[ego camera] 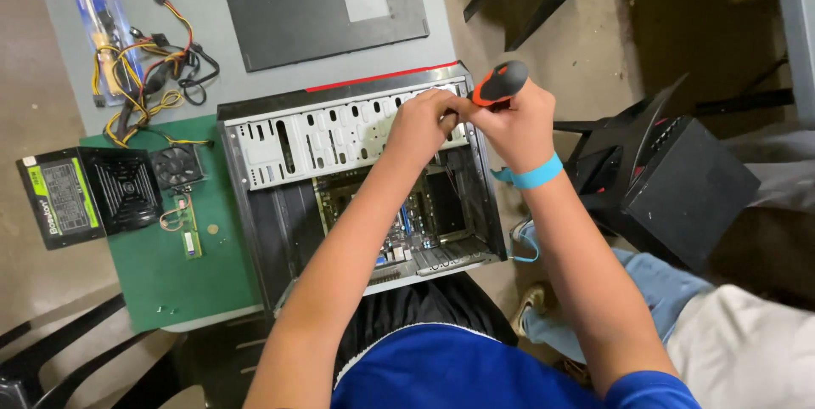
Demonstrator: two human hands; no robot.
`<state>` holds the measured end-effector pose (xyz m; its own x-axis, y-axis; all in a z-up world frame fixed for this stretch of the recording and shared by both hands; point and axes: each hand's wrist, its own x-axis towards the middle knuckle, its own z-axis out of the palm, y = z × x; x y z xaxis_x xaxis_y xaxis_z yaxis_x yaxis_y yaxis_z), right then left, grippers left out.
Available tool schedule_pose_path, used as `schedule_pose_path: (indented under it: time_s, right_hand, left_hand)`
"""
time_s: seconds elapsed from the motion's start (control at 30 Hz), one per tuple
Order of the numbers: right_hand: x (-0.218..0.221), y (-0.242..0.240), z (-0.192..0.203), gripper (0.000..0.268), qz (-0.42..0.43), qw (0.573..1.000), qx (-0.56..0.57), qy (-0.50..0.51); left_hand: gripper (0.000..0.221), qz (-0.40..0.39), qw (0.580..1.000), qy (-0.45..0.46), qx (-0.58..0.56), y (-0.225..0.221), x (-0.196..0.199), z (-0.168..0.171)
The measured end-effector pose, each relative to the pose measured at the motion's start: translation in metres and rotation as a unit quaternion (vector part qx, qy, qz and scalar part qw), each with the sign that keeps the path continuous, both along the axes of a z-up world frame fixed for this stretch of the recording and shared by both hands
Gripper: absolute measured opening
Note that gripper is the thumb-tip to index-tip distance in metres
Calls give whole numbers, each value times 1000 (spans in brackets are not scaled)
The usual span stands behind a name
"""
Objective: Repairing a desktop computer by unscrewing components and adjusting parts on the motherboard.
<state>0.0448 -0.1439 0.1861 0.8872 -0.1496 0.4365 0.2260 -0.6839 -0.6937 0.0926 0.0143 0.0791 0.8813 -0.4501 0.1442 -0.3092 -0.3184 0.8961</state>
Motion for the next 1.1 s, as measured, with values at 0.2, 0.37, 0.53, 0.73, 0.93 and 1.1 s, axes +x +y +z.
schedule_pose_path:
  time_s: [0.2, 0.37, 0.53, 0.73, 0.93, 1.1]
  right_hand:
    - [-15, -1, 57, 77, 178, 980, 81, 26]
    - [-14, -9, 65, 63, 213, 966, 145, -11]
    - [-4, -15, 54, 58, 121, 987, 70, -84]
    - [-7, -2, 86, 63, 145, 984, 33, -101]
    - [-14, -5, 92, 47, 194, 977, -32, -82]
    - [-13, -13, 73, 42, 112, 985, -62, -114]
  left_hand:
    - [8, -76, 994, -4, 74, -5, 19, -2]
    - [10, -103, 990, 33, 95, -12, 27, -41]
    - [21, -123, 992, -32, 19, 7, 19, 18]
    - [10, -99, 994, 25, 48, 1, 20, 0]
    - [11, -96, 995, 22, 26, 5, 24, -1]
    - [30, -112, 993, -20, -11, 11, 18, 16]
